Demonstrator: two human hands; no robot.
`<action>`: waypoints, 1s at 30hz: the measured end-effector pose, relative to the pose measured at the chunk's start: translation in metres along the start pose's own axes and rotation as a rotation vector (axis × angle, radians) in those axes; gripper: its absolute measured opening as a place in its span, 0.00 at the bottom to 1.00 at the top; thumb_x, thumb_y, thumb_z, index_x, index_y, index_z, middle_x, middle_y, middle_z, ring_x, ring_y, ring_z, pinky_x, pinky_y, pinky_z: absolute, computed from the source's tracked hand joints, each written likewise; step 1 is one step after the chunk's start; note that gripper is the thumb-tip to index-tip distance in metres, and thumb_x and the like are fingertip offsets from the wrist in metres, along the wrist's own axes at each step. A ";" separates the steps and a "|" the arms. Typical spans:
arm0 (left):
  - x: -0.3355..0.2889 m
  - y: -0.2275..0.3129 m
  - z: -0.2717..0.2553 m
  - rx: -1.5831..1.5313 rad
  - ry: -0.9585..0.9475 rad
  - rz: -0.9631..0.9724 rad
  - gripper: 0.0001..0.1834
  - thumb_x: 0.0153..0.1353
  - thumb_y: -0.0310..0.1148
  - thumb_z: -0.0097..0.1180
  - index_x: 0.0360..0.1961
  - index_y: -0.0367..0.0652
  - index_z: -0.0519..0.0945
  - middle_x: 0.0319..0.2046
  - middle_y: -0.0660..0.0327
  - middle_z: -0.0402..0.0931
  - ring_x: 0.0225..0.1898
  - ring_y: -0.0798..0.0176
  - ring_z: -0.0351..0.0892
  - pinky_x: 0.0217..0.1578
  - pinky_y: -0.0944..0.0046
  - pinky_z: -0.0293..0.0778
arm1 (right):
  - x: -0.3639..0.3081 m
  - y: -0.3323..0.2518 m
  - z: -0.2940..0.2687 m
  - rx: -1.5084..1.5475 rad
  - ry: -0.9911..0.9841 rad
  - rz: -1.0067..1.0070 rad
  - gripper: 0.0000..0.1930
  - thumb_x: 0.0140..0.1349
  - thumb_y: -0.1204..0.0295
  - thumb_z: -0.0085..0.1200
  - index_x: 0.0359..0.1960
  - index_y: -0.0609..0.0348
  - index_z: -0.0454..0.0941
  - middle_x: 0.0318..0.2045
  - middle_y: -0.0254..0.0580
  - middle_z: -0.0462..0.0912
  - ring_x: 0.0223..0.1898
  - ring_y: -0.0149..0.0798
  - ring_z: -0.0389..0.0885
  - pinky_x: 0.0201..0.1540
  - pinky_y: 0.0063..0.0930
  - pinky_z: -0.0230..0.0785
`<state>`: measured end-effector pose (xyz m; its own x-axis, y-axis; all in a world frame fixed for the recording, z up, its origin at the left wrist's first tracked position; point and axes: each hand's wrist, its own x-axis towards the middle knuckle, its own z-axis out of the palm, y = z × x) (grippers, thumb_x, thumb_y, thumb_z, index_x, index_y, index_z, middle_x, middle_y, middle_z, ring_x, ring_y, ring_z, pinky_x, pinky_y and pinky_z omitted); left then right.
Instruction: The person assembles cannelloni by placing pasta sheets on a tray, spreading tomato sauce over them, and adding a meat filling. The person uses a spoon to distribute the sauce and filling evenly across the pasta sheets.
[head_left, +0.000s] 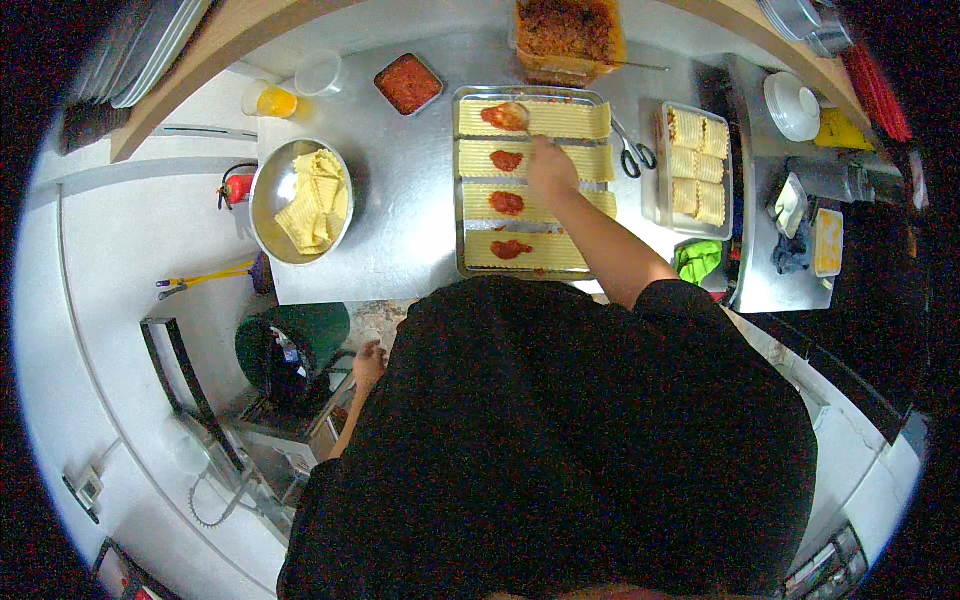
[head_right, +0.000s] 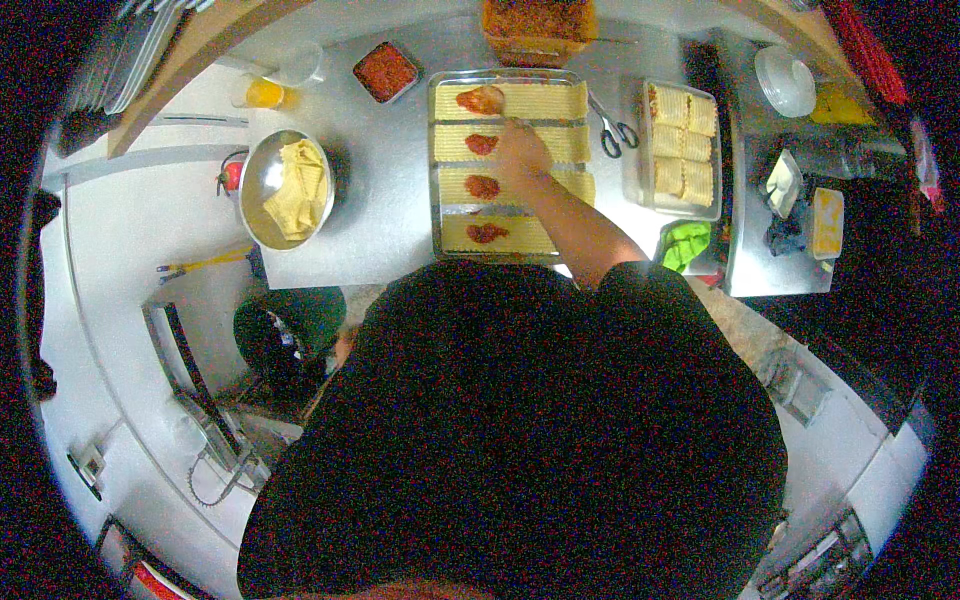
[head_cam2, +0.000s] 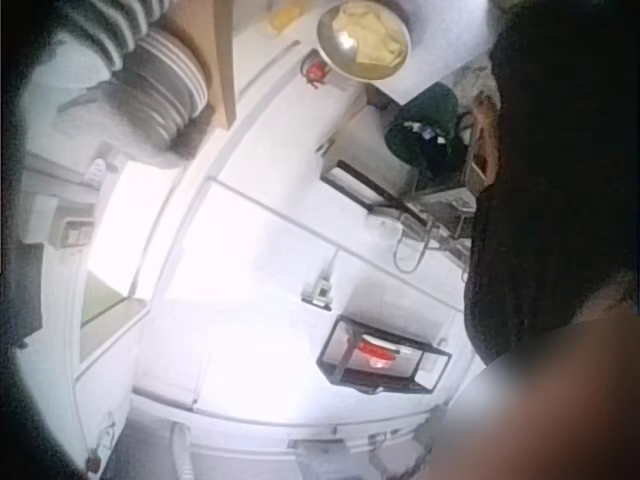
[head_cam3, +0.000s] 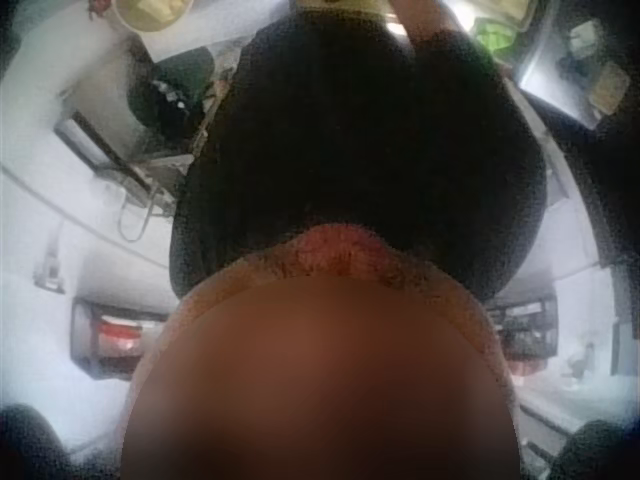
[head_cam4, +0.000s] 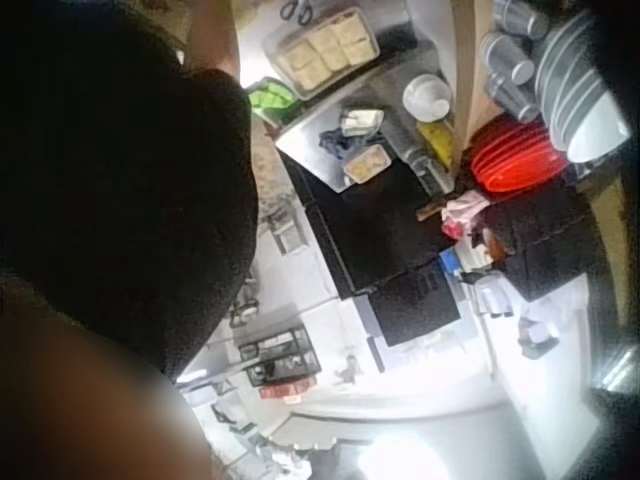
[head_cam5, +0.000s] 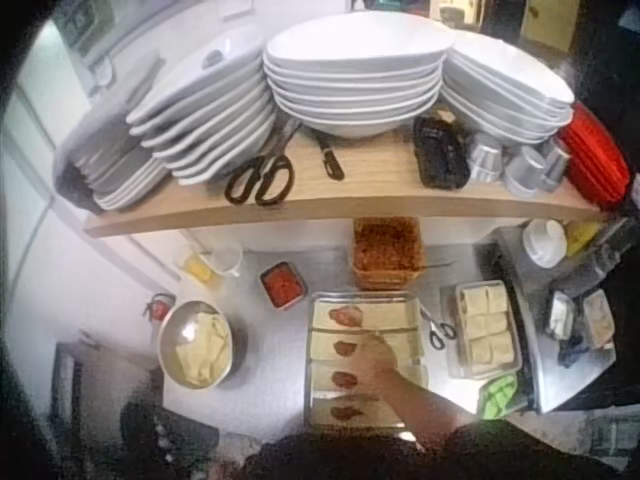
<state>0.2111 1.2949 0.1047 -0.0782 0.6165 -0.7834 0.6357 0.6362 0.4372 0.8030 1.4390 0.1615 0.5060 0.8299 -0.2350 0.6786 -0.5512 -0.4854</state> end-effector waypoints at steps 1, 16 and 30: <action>0.007 -0.032 -0.005 0.026 -0.030 -0.051 0.19 0.74 0.36 0.55 0.59 0.37 0.80 0.40 0.57 0.85 0.36 0.65 0.84 0.36 0.63 0.77 | -0.001 0.008 -0.004 -0.034 -0.014 0.054 0.22 0.66 0.71 0.47 0.62 0.55 0.74 0.48 0.63 0.85 0.48 0.62 0.85 0.52 0.55 0.77; 0.032 -0.107 -0.006 0.055 -0.240 0.105 0.23 0.72 0.48 0.56 0.57 0.42 0.83 0.47 0.50 0.86 0.46 0.54 0.87 0.45 0.57 0.79 | -0.007 0.061 0.004 0.064 0.420 0.052 0.15 0.61 0.77 0.49 0.49 0.66 0.77 0.39 0.66 0.85 0.43 0.66 0.84 0.48 0.55 0.77; 0.013 -0.109 -0.027 0.097 -0.209 0.065 0.22 0.72 0.48 0.56 0.56 0.42 0.83 0.47 0.50 0.86 0.46 0.53 0.87 0.45 0.57 0.79 | -0.006 -0.059 0.024 0.105 -0.014 0.019 0.16 0.64 0.73 0.46 0.50 0.61 0.80 0.45 0.63 0.85 0.51 0.61 0.84 0.54 0.54 0.76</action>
<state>0.1199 1.2462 0.0585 0.1199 0.5388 -0.8339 0.7060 0.5443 0.4532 0.7474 1.4685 0.1715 0.5103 0.8209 -0.2563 0.6094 -0.5554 -0.5659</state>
